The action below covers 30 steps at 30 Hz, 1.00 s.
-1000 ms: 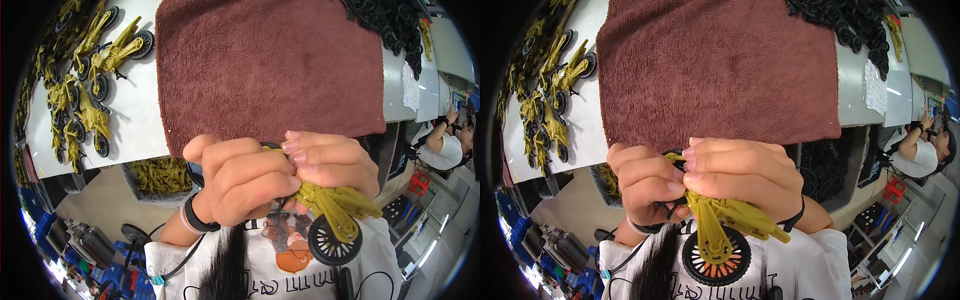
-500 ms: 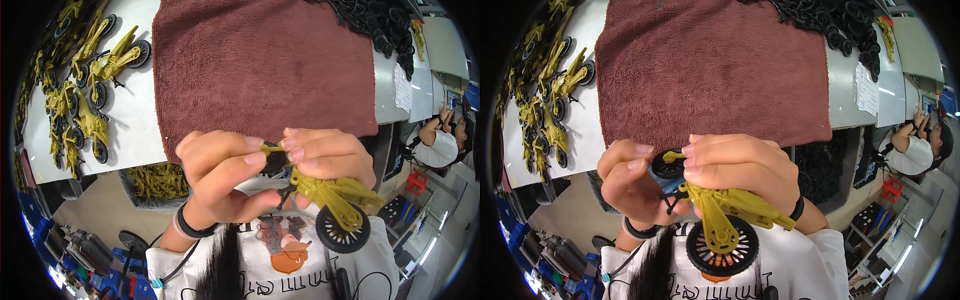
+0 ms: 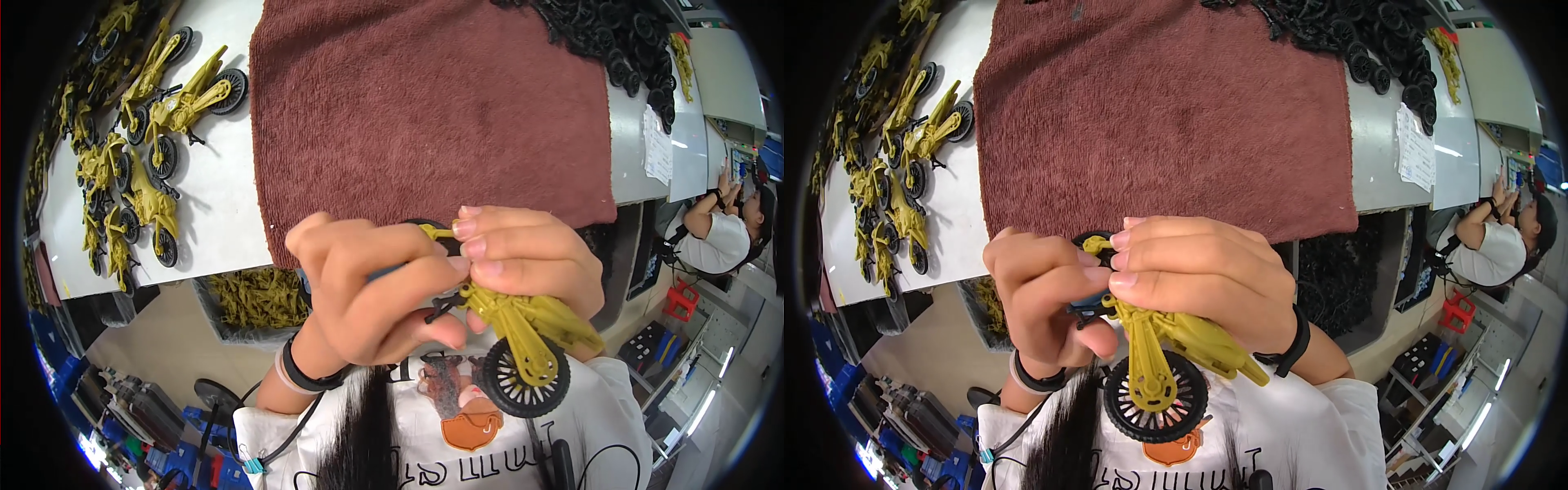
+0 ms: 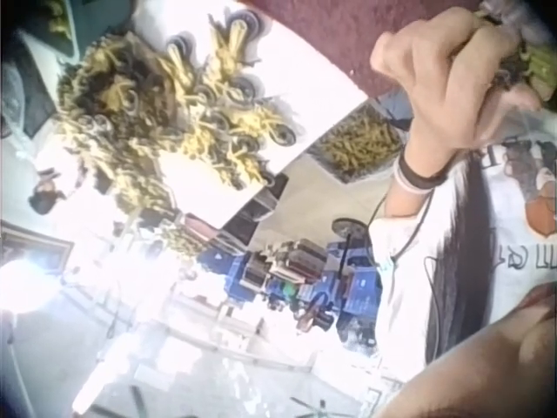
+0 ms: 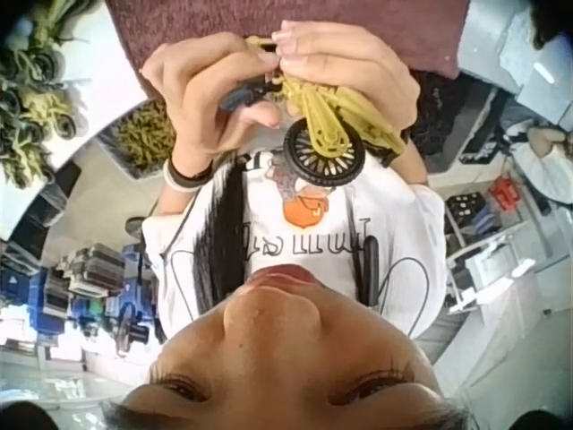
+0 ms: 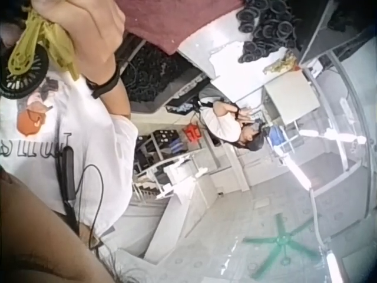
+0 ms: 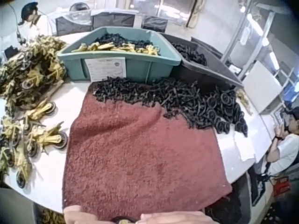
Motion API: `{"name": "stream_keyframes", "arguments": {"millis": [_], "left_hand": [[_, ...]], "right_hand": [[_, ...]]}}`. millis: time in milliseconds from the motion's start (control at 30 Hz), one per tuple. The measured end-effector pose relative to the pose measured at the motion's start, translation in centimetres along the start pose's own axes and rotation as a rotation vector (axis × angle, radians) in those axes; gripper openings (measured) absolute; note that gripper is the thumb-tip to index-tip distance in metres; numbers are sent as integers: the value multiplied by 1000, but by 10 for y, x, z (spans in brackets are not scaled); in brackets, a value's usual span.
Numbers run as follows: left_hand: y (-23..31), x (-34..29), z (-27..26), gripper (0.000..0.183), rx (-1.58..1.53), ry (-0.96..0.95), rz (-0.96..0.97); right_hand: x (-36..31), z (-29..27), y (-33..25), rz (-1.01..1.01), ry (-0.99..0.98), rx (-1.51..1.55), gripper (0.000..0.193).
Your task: Assembling plastic toy motorcycle components including frames, wheels, and handlebars at a factory workbench.
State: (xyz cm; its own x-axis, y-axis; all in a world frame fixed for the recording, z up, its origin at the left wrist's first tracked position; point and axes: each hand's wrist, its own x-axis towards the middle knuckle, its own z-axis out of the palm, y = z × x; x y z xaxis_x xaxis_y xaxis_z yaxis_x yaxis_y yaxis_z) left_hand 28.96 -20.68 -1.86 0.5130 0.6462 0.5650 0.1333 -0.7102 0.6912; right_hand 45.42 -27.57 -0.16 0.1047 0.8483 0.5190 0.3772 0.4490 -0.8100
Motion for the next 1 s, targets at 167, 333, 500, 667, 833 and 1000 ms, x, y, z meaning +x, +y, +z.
{"name": "stream_keyframes", "arguments": {"millis": [167, 333, 500, 667, 833, 1000], "left_hand": [[-2, -1, 2, 23, -144, 104, -5], [0, -7, -10, 33, 121, -46, 106], [4, -8, -13, 32, 212, -39, 127], [3, -5, -9, 30, 188, -9, 143], [-24, -4, 11, 67, -385, 124, -92], [-21, 7, -10, 69, -761, -87, -297]], "right_hand": [[-4, 9, 3, -21, 67, 40, 24], [-2, 9, 0, -44, 54, 55, 24], [1, 8, -8, 40, 10, 64, 24], [1, 10, -1, 4, 39, 56, 24], [17, -3, -4, 140, -86, -118, 49], [21, -2, -8, 181, -138, -209, 50]]}}
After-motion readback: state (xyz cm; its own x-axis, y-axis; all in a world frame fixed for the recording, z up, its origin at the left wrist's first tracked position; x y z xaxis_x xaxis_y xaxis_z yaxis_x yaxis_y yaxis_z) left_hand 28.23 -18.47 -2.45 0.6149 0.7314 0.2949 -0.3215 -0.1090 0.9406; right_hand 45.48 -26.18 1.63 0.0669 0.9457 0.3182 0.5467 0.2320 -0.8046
